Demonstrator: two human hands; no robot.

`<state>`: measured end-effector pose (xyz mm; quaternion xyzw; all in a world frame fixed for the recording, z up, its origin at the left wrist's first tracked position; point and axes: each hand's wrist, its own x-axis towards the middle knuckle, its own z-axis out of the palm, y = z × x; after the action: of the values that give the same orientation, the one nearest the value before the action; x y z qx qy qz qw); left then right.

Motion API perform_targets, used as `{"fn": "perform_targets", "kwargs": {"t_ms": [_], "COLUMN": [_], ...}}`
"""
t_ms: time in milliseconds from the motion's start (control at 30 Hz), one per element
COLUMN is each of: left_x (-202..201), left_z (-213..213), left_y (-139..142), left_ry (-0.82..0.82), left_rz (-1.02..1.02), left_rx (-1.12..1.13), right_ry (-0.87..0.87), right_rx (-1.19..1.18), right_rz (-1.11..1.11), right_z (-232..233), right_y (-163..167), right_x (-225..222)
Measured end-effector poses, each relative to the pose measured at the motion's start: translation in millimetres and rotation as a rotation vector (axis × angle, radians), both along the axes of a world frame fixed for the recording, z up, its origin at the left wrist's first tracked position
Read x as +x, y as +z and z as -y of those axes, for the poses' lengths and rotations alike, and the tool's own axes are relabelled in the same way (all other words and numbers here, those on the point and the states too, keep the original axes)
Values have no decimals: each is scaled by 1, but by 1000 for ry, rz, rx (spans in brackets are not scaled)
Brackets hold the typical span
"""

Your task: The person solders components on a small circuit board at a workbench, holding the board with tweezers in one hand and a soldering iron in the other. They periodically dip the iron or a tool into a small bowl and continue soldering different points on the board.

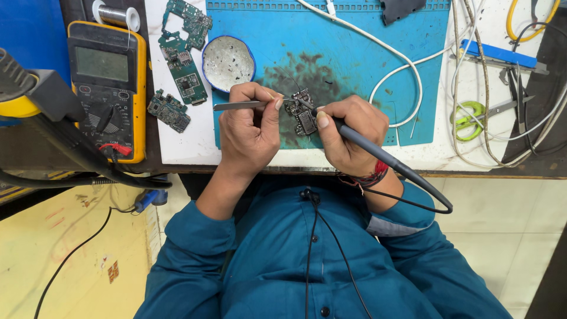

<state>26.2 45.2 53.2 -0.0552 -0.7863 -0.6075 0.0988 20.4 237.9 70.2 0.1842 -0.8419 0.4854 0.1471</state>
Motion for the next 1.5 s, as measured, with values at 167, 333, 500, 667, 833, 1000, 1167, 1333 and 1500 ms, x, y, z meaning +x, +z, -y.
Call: {"fn": "perform_targets", "kwargs": {"t_ms": [167, 333, 500, 667, 833, 1000, 1167, 1333, 1500], "left_x": [0, 1, 0, -1, -1, 0, -1, -2, -3], "left_z": [-1, -1, -1, -2, -2, -2, -3, -3, -3], "left_y": [0, 0, 0, -1, -1, -1, 1, 2, 3], "left_ry": [-2, 11, 6, 3, 3, 7, 16, 29, 32], "left_rz": [1, 17, -8, 0, 5, -13, -15, -22, -31], "left_rx": [17, -7, 8, 11, 16, -12, -21, -56, -59], "right_ry": [6, 1, 4, 5, 7, 14, 3, 6, 4], "right_rx": [-7, -6, -10, -14, -11, -13, -6, -9, 6], "right_rz": [-4, -1, -3, 0, 3, 3, 12, 14, 19], "right_z": [-1, -2, -2, -2, -2, -2, -3, -3, -2], "right_y": [0, -1, -1, 0, 0, -1, 1, 1, 0], "right_x": [0, 1, 1, 0, 0, 1, 0, -1, -1]}}
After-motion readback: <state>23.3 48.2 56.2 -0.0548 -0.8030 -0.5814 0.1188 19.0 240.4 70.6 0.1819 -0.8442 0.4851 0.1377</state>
